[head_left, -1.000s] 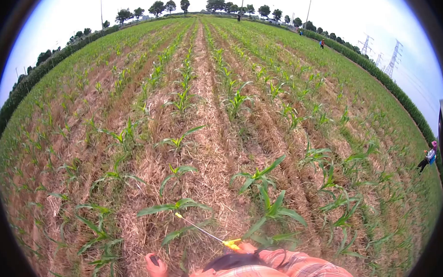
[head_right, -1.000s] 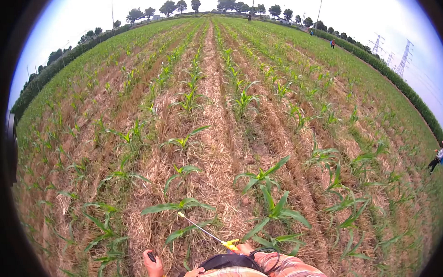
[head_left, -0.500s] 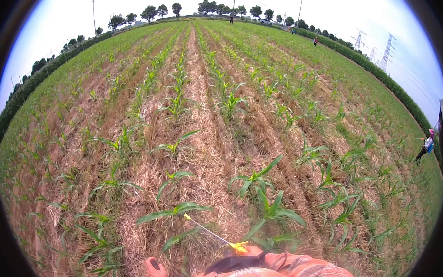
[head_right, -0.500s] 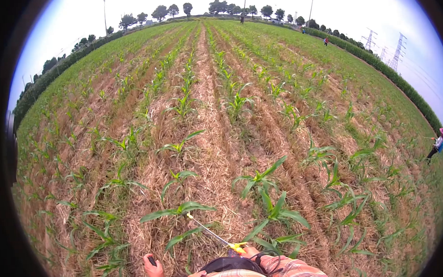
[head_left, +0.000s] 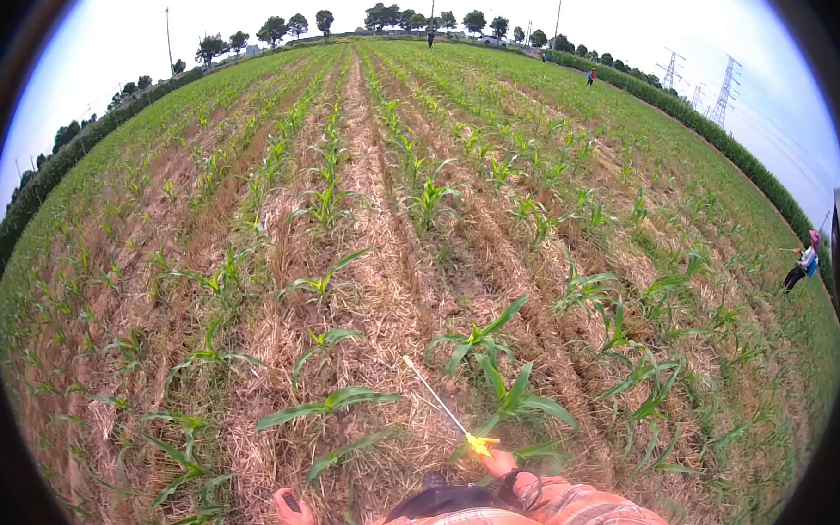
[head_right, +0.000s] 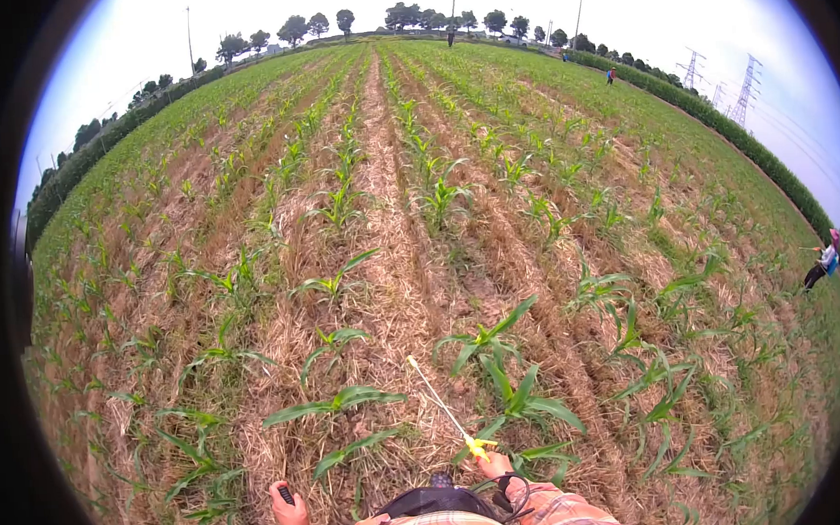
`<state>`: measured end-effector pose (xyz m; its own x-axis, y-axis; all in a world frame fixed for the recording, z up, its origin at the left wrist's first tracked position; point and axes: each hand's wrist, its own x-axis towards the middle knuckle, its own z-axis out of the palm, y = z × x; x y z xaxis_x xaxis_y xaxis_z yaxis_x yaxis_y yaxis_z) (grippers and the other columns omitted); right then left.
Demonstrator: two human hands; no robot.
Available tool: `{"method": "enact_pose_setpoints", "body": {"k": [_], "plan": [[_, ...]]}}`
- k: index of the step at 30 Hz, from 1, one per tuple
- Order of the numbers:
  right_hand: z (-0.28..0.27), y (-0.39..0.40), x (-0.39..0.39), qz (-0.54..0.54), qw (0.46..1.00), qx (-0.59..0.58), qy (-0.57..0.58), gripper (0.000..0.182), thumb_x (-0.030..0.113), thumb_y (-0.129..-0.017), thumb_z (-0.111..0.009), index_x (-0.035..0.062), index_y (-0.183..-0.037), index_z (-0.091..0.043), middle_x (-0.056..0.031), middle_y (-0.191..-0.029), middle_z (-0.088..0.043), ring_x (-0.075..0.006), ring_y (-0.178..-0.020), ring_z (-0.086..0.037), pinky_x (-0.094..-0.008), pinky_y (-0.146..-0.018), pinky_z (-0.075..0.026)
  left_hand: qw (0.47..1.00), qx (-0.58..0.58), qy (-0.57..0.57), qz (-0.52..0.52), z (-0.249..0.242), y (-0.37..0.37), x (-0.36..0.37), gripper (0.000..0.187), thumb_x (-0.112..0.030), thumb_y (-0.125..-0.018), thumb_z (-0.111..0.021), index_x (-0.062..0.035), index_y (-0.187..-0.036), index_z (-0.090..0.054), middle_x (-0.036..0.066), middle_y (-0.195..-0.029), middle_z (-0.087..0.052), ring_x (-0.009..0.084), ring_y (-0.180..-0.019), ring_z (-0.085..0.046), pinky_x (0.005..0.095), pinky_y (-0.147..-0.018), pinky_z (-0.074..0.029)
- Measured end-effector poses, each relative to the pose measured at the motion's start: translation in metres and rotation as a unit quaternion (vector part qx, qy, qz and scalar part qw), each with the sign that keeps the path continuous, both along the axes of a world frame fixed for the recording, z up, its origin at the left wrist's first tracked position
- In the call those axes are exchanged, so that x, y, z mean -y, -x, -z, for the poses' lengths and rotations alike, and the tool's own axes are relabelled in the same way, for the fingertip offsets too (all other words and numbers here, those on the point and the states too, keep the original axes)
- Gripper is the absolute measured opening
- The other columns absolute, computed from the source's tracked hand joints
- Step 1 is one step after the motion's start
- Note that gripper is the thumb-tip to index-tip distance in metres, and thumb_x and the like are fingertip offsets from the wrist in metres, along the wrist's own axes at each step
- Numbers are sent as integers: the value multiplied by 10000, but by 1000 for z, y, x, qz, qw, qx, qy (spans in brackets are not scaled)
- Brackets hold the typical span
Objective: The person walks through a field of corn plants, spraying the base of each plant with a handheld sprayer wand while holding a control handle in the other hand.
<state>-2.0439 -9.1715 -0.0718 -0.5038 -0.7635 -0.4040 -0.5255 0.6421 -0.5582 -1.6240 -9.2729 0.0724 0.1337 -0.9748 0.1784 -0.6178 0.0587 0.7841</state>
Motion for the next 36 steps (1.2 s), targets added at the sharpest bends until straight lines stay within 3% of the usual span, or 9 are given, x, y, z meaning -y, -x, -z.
{"method": "enact_pose_setpoints", "body": {"k": [3, 7, 10, 14, 18, 21, 25, 28, 36], "plan": [[-38, -7, 10, 51, 996, 64, -31, 314, 365, -758, -493, 67, -749, -592, -69, -604, -588, -184, -609, -589, -316, -548, -450, 999, 33, 23, 8, 0, 2, 3, 313, -11, -652, -495, -45, -951, -410, 133, -740, -465, 279, -622, -482, 347, -595, -386], [-12, -7, 17, 137, 966, 212, -48, 229, 270, -770, -504, 49, -767, -565, -50, -613, -566, -147, -581, -569, -274, -520, -455, 1000, 24, 11, 4, 4, 0, 3, 309, -7, -655, -487, -53, -951, -411, 118, -671, -447, 259, -568, -467, 347, -549, -371], [-20, -7, 23, 176, 894, 410, 19, 163, 77, -742, -519, 3, -886, -501, -57, -749, -543, -137, -605, -551, -229, -534, -474, 1000, 14, -16, -7, 2, 0, 3, 306, -7, -655, -484, -57, -948, -412, 110, -631, -428, 244, -536, -452, 347, -522, -358], [-15, -7, 30, 160, 858, 487, 23, 106, 62, -734, -515, 17, -830, -517, -37, -690, -529, -111, -569, -523, -214, -493, -444, 1000, 22, -15, -11, -6, 6, 2, 300, -6, -656, -481, -57, -942, -410, 106, -616, -414, 235, -524, -437, 344, -513, -352], [-33, -18, 36, 158, 867, 471, 38, 33, 60, -706, -527, 36, -729, -530, -9, -590, -490, -73, -465, -433, -205, -402, -341, 1000, 9, -5, -7, -6, 9, 3, 300, -6, -655, -482, -57, -941, -408, 104, -624, -413, 232, -525, -431, 340, -516, -355], [-34, -21, 40, 180, 884, 429, 46, 29, 59, -695, -521, 38, -716, -521, -15, -584, -494, -78, -444, -434, -209, -385, -343, 1000, 8, 14, -3, -7, 12, 5, 303, -5, -656, -482, -56, -946, -408, 97, -639, -415, 224, -534, -429, 330, -525, -358], [-34, -25, 42, 213, 900, 376, 54, 253, 283, -804, -494, 56, -698, -524, -24, -527, -494, -94, -372, -412, -227, -342, -330, 1000, 9, 24, 5, -5, 10, 5, 304, -3, -656, -477, -53, -949, -411, 87, -659, -422, 214, -553, -432, 319, -541, -362], [-38, -23, 41, 180, 915, 356, 52, 363, 398, -823, -447, 71, -686, -522, -21, -484, -475, -98, -352, -401, -230, -332, -321, 1000, 4, 6, -1, -4, 8, 3, 304, -2, -653, -473, -48, -948, -415, 85, -662, -421, 210, -555, -427, 317, -543, -362], [-21, -28, 51, 169, 912, 367, 67, 371, 420, -820, -447, 78, -695, -520, -12, -454, -426, -99, -336, -351, -238, -320, -250, 999, 10, 43, -10, -9, 2, -7, 304, -8, -647, -463, -41, -945, -417, 86, -650, -404, 202, -536, -405, 322, -531, -352]]}}
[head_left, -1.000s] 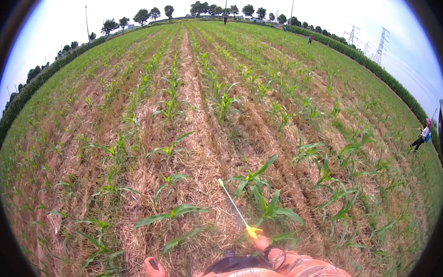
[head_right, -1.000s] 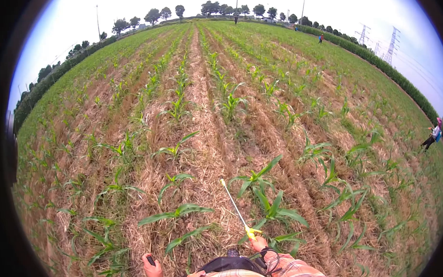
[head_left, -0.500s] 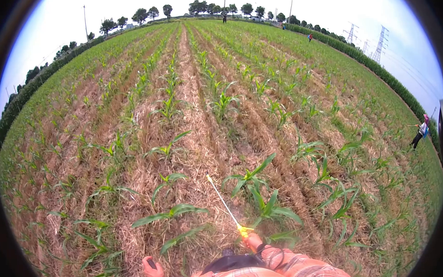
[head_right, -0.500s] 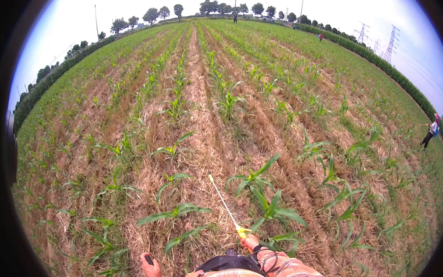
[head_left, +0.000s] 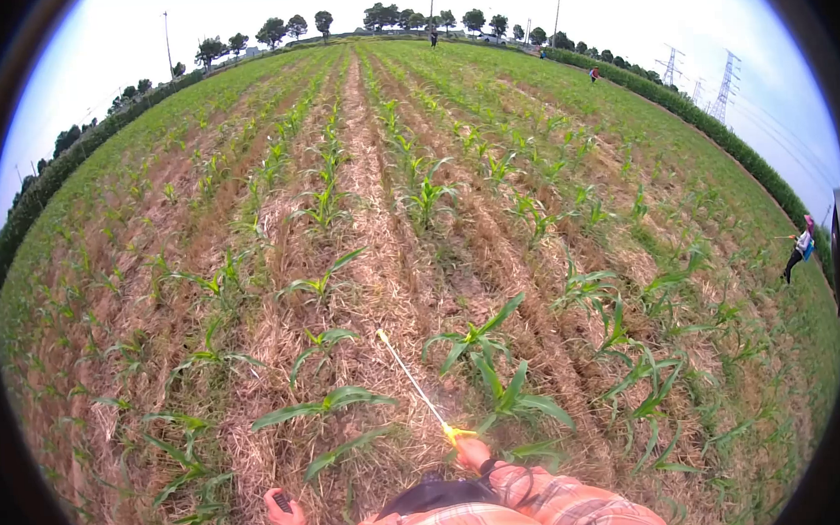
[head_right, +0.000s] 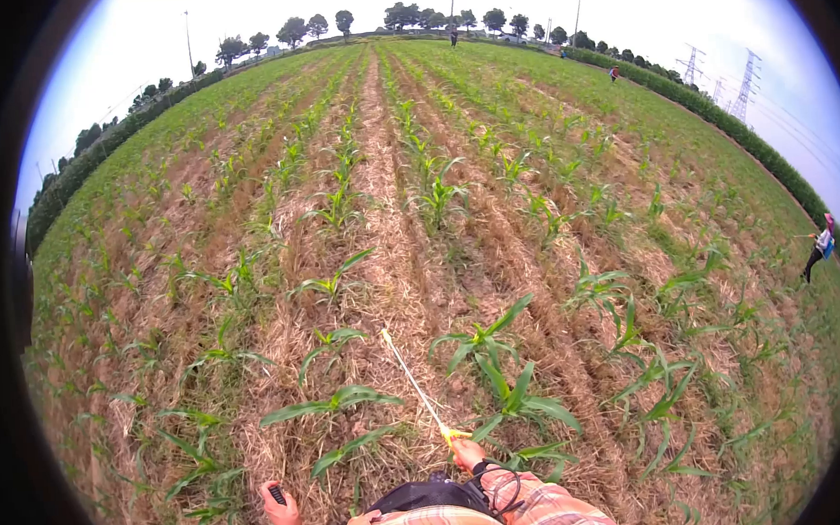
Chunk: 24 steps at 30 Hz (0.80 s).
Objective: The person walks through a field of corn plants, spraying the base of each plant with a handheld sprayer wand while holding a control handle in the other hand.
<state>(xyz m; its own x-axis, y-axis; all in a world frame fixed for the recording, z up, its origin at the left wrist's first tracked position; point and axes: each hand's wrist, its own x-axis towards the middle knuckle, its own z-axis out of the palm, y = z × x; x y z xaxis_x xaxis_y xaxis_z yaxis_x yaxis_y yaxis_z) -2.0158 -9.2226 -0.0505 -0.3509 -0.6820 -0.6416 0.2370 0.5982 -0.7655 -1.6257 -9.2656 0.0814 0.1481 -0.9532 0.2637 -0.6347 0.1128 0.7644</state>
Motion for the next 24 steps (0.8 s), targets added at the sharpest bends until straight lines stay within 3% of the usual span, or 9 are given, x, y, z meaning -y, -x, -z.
{"method": "enact_pose_setpoints", "body": {"k": [7, 12, 14, 17, 19, 20, 21, 23, 24], "plan": [[3, -9, 2, -37, 999, 33, 7, 390, 438, -819, -426, 64, -753, -509, -24, -482, -472, -90, -344, -392, -228, -320, -314, 1000, -2, -15, -15, 7, -8, -1, 294, 0, -644, -459, -44, -931, -411, 91, -654, -403, 207, -543, -407, 323, -533, -346], [-6, -14, 0, -40, 999, 24, 8, 389, 432, -819, -440, 60, -736, -517, -9, -485, -450, -84, -361, -378, -210, -333, -284, 1000, 10, 11, -7, -8, 0, -2, 296, 6, -647, -457, -46, -935, -412, 85, -652, -396, 201, -538, -392, 320, -529, -342], [-13, -17, 3, -60, 998, -9, -1, 380, 426, -817, -443, 61, -743, -517, -15, -495, -468, -82, -369, -395, -206, -336, -298, 999, 11, -43, -18, -3, -7, -2, 313, -24, -663, -485, -56, -967, -414, 140, -698, -468, 290, -593, -488, 360, -563, -385], [-3, -16, 8, -74, 997, -17, -9, 366, 420, -811, -459, 64, -743, -509, -16, -508, -477, -74, -367, -398, -211, -329, -301, 999, 3, -37, -9, -6, -7, -1, 312, -14, -679, -474, -58, -982, -414, 125, -714, -464, 250, -581, -471, 338, -551, -378], [-1, -16, 8, -48, 999, 13, 6, 330, 387, -821, -465, 67, -746, -490, -14, -504, -470, -69, -352, -387, -199, -308, -289, 995, -30, -93, -12, -21, -3, -4, 319, -7, -689, -474, -58, -998, -413, 103, -735, -476, 214, -577, -462, 329, -550, -379], [0, -15, 9, -39, 999, 25, 7, 327, 384, -825, -460, 67, -749, -479, -15, -503, -472, -69, -348, -392, -198, -301, -294, 999, 3, -40, -4, -2, -14, -3, 309, -11, -698, -475, -58, -997, -412, 93, -730, -468, 195, -577, -453, 320, -550, -377], [-1, -11, 11, -52, 999, 17, -2, 338, 395, -825, -455, 64, -758, -469, -14, -500, -468, -71, -347, -399, -200, -302, -305, 999, -7, -38, -6, -19, -2, -3, 275, -8, -719, -486, -66, -979, -420, 42, -653, -424, 132, -537, -406, 271, -513, -352], [-1, -5, 12, -51, 999, -15, -6, 339, 401, -825, -452, 67, -771, -460, -14, -505, -467, -72, -347, -400, -200, -303, -311, 1000, 14, -19, 3, -8, -8, -1, 271, -22, -729, -488, -66, -986, -416, 23, -628, -405, 121, -522, -387, 266, -493, -334], [-3, -3, 11, -35, 999, 12, -6, 338, 405, -822, -455, 70, -781, -458, -15, -522, -474, -74, -349, -401, -202, -303, -314, 998, 15, -64, -11, -17, -6, -3, 278, -22, -720, -489, -63, -986, -420, 54, -677, -431, 150, -547, -412, 283, -523, -353]]}}
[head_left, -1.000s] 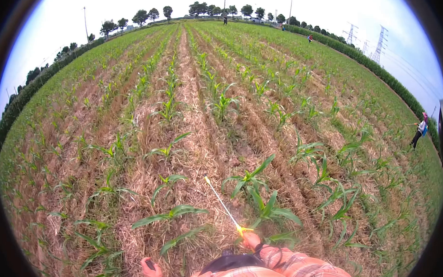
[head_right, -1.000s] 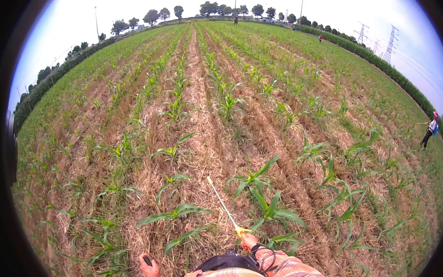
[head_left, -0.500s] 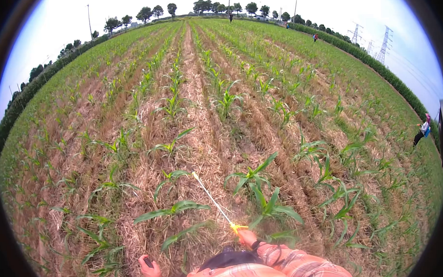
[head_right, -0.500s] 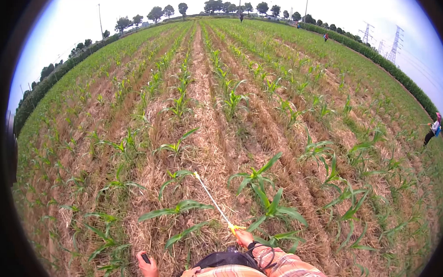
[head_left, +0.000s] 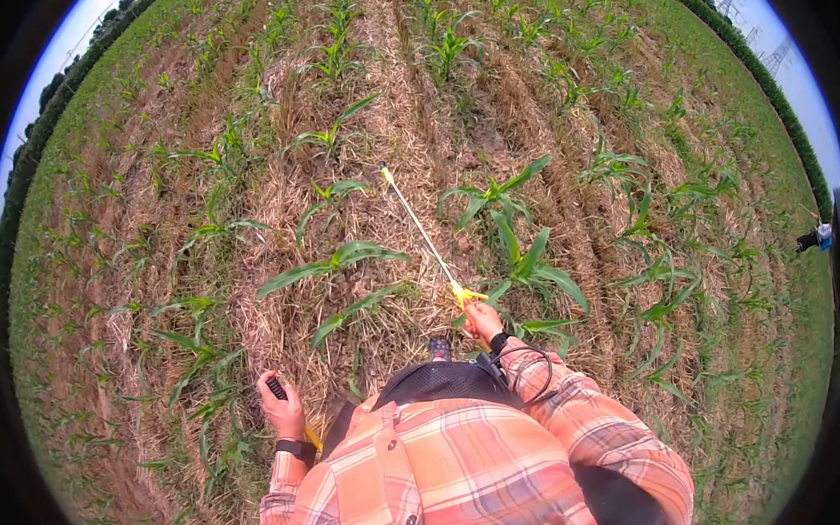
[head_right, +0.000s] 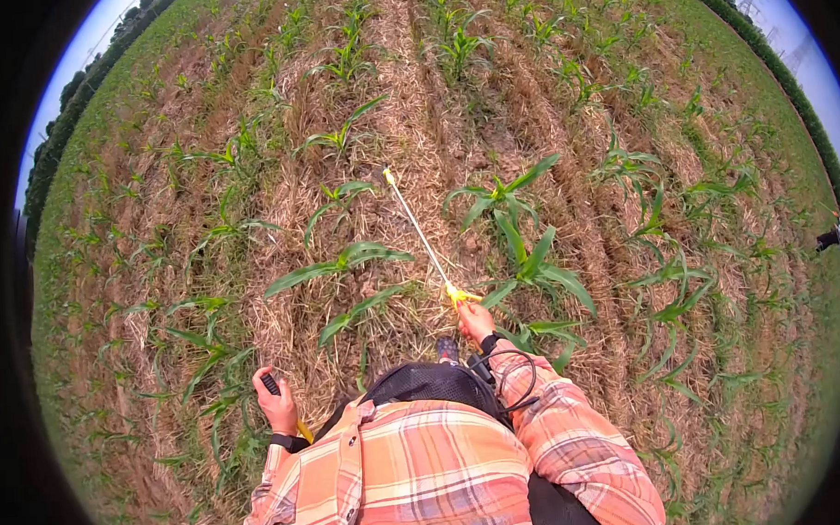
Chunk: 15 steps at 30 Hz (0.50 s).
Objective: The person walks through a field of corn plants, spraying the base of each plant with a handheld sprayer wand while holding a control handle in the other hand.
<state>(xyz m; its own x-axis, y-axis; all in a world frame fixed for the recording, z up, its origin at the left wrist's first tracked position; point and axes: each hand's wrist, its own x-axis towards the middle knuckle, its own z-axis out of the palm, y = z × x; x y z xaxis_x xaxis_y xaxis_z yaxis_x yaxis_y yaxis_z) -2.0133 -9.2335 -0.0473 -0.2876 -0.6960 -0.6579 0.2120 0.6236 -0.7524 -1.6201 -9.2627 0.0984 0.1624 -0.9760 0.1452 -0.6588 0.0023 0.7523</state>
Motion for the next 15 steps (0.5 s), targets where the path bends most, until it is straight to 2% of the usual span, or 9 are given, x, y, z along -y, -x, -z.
{"method": "enact_pose_setpoints", "body": {"k": [2, 4, 9, 15], "plan": [[1, 12, 1, 23, 999, 25, 6, 333, 408, -817, -464, 76, -798, -457, -17, -559, -488, -77, -361, -410, -204, -309, -321, 999, 2, -48, -11, -1, 2, 1, 285, -22, -711, -490, -59, -986, -424, 85, -726, -458, 179, -572, -437, 300, -552, -372], [7, 21, 0, 31, 999, 25, 8, 321, 402, -814, -474, 81, -816, -458, -21, -608, -503, -81, -398, -434, -204, -329, -342, 1000, 11, 8, 0, 16, -7, 4, 284, -18, -718, -487, -58, -993, -427, 81, -729, -459, 176, -571, -433, 291, -549, -368], [11, 40, 3, 51, 998, 26, 3, 304, 344, -826, -473, 41, -796, -468, -46, -665, -530, -108, -479, -467, -242, -421, -411, 998, -22, -51, -7, -2, 8, 7, 281, -19, -724, -487, -53, -998, -429, 75, -744, -468, 176, -575, -426, 292, -552, -368], [20, 46, 8, 84, 996, 16, -17, 284, 326, -847, -420, 49, -814, -473, -28, -613, -493, -93, -438, -421, -221, -369, -351, 999, 27, 17, -2, 6, 10, 17, 284, -34, -721, -496, -62, -996, -432, 74, -710, -450, 174, -552, -419, 295, -529, -361]]}}
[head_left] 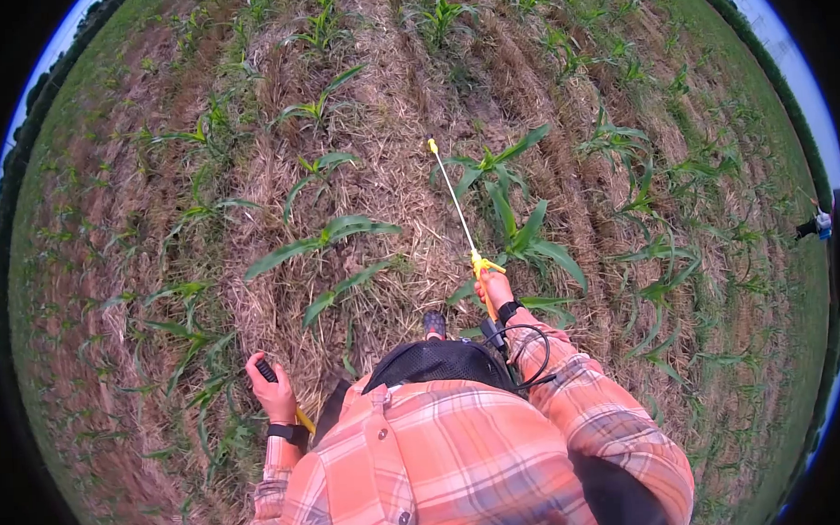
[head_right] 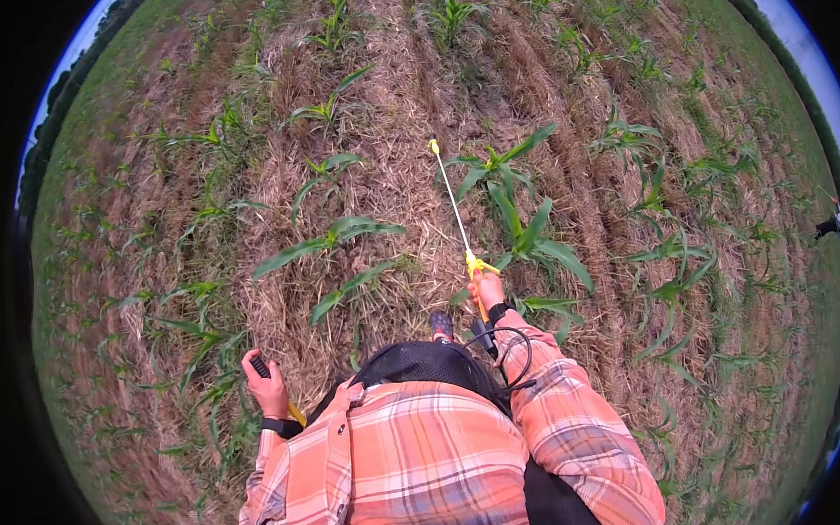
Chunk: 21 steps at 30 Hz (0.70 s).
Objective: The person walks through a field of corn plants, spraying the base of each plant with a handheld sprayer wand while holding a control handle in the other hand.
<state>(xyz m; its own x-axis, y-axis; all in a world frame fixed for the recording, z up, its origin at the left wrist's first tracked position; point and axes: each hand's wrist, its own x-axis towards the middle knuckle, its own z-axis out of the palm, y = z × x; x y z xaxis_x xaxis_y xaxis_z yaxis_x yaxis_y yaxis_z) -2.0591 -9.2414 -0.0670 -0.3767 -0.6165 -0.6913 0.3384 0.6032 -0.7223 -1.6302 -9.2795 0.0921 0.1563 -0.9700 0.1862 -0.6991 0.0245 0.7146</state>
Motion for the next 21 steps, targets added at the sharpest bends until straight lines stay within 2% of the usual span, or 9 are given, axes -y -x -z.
{"method": "enact_pose_setpoints", "body": {"k": [2, 3, 4, 7, 11, 18, 20, 21], "plan": [[1, 4, 5, 38, 999, 26, 0, 315, 362, -850, -394, 58, -856, -479, -29, -610, -492, -92, -422, -416, -220, -355, -343, 1000, 6, -6, -4, -2, 6, 3, 271, -37, -734, -501, -81, -989, -421, 14, -579, -373, 115, -483, -360, 272, -453, -313], [-2, 6, 8, 49, 998, 47, 14, 400, 431, -856, -322, 66, -896, -483, -36, -596, -496, -93, -409, -414, -218, -351, -346, 1000, 5, -5, -8, -4, 8, 5, 271, -37, -734, -501, -81, -989, -421, 14, -579, -373, 115, -483, -360, 272, -453, -313], [-5, 7, 10, 47, 998, 46, 15, 400, 431, -856, -322, 66, -896, -483, -36, -596, -496, -93, -409, -414, -218, -351, -346, 1000, 3, -8, -8, -5, 9, 6, 273, -37, -734, -501, -83, -990, -422, 15, -580, -375, 116, -482, -361, 272, -452, -313], [-6, 14, 13, 86, 993, 65, 39, 541, 522, -844, -194, 68, -915, -481, -61, -588, -526, -105, -398, -420, -222, -351, -357, 1000, -5, -3, -6, -4, 13, 11, 274, -38, -734, -501, -84, -992, -423, 16, -579, -378, 117, -480, -363, 272, -450, -312], [3, 24, 22, 98, 993, 54, 42, 571, 517, -844, -147, 59, -924, -479, -98, -659, -571, -115, -411, -428, -230, -353, -361, 1000, 4, 12, -8, 1, 12, 18, 273, -43, -736, -500, -84, -995, -424, 15, -575, -377, 117, -479, -364, 271, -449, -311], [-12, 33, 39, 112, 982, 136, 60, 590, 512, -826, -131, 48, -955, -472, -134, -744, -590, -127, -435, -438, -237, -373, -369, 999, 0, -26, -36, -13, 28, 24, 278, -43, -735, -508, -88, -997, -426, 10, -573, -374, 115, -484, -365, 265, -457, -316], [-12, 34, 46, 129, 976, 162, 70, 579, 483, -809, -169, 17, -896, -501, -134, -698, -592, -139, -424, -447, -250, -381, -378, 999, -10, -28, -35, -13, 30, 27, 278, -44, -730, -500, -89, -993, -423, 53, -616, -412, 155, -499, -407, 302, -478, -342], [-14, 35, 49, 124, 972, 186, 75, 578, 473, -804, -171, 5, -923, -488, -141, -734, -597, -140, -436, -452, -246, -388, -381, 999, -10, -28, -37, -12, 31, 27, 278, -44, -730, -500, -89, -993, -423, 53, -616, -412, 155, -499, -407, 302, -478, -342]]}}
